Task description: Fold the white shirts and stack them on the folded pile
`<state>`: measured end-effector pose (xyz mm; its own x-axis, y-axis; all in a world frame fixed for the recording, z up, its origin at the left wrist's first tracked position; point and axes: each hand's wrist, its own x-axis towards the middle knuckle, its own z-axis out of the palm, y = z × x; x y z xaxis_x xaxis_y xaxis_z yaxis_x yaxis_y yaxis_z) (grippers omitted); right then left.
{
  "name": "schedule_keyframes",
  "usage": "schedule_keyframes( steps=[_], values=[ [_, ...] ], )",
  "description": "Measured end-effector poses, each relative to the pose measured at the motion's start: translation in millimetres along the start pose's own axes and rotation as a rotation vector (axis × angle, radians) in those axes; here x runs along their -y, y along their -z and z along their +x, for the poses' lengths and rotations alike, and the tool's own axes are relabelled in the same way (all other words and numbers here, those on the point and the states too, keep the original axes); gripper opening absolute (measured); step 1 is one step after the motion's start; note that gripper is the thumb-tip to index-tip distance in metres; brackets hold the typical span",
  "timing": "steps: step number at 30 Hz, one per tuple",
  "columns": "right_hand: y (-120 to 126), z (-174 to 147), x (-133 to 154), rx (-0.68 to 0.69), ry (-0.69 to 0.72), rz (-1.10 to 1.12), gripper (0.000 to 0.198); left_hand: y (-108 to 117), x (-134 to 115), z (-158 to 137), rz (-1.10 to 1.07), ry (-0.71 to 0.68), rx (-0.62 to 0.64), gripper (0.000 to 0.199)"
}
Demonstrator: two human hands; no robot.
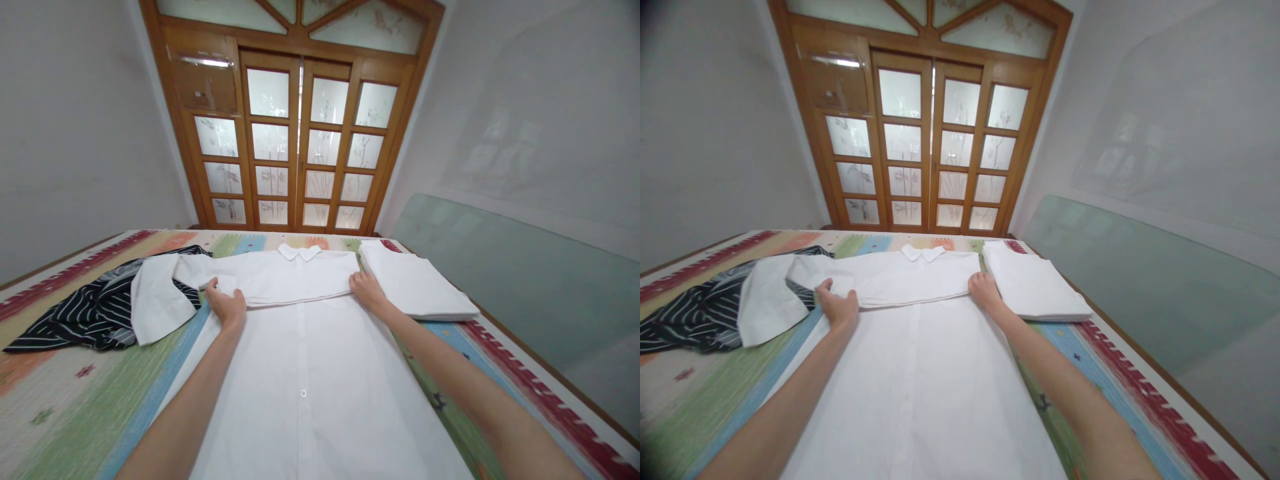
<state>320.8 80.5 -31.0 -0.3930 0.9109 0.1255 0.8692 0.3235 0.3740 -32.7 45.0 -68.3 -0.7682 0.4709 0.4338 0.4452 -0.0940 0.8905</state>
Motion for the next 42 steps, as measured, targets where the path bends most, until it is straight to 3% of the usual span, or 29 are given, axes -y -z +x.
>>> schedule_keyframes(
  steps=[3, 6, 9, 11, 14, 17, 19, 26, 34, 42],
  values=[
    [0, -5, 0, 0.073, 0.056, 0.04, 0.041, 1, 0, 1, 0.018, -0.051, -0.012, 0.054],
    [0, -3, -4, 0.211, 0.015, 0.126, 0.036, 7, -6, -2, 0.089, -0.114, -0.024, 0.051],
    [3, 7, -7, 0.276, -0.068, 0.177, 0.029, 12, -14, -9, 0.249, -0.309, 0.034, 0.041],
    [4, 16, -6, 0.264, -0.118, 0.208, 0.031, 12, -18, -16, 0.345, -0.479, 0.177, 0.035],
    [2, 30, 2, 0.205, -0.163, 0.249, 0.042, 6, -18, -27, 0.451, -0.651, 0.505, 0.037],
    [-8, 43, 12, 0.173, -0.237, 0.319, 0.056, 2, -14, -32, 0.578, -0.658, 0.767, 0.04],
    [-18, 51, 17, 0.18, -0.307, 0.393, 0.064, 1, -13, -32, 0.659, -0.61, 0.845, 0.043],
    [-51, 73, 11, 0.188, -0.42, 0.469, 0.071, 2, -15, -33, 0.793, -0.605, 0.866, 0.049],
    [-75, 96, -16, 0.159, -0.358, 0.441, 0.071, 1, -17, -35, 0.837, -0.617, 0.864, 0.05],
    [-81, 108, -23, 0.154, -0.371, 0.419, 0.076, 2, -20, -36, 0.835, -0.603, 0.86, 0.052]
  ],
)
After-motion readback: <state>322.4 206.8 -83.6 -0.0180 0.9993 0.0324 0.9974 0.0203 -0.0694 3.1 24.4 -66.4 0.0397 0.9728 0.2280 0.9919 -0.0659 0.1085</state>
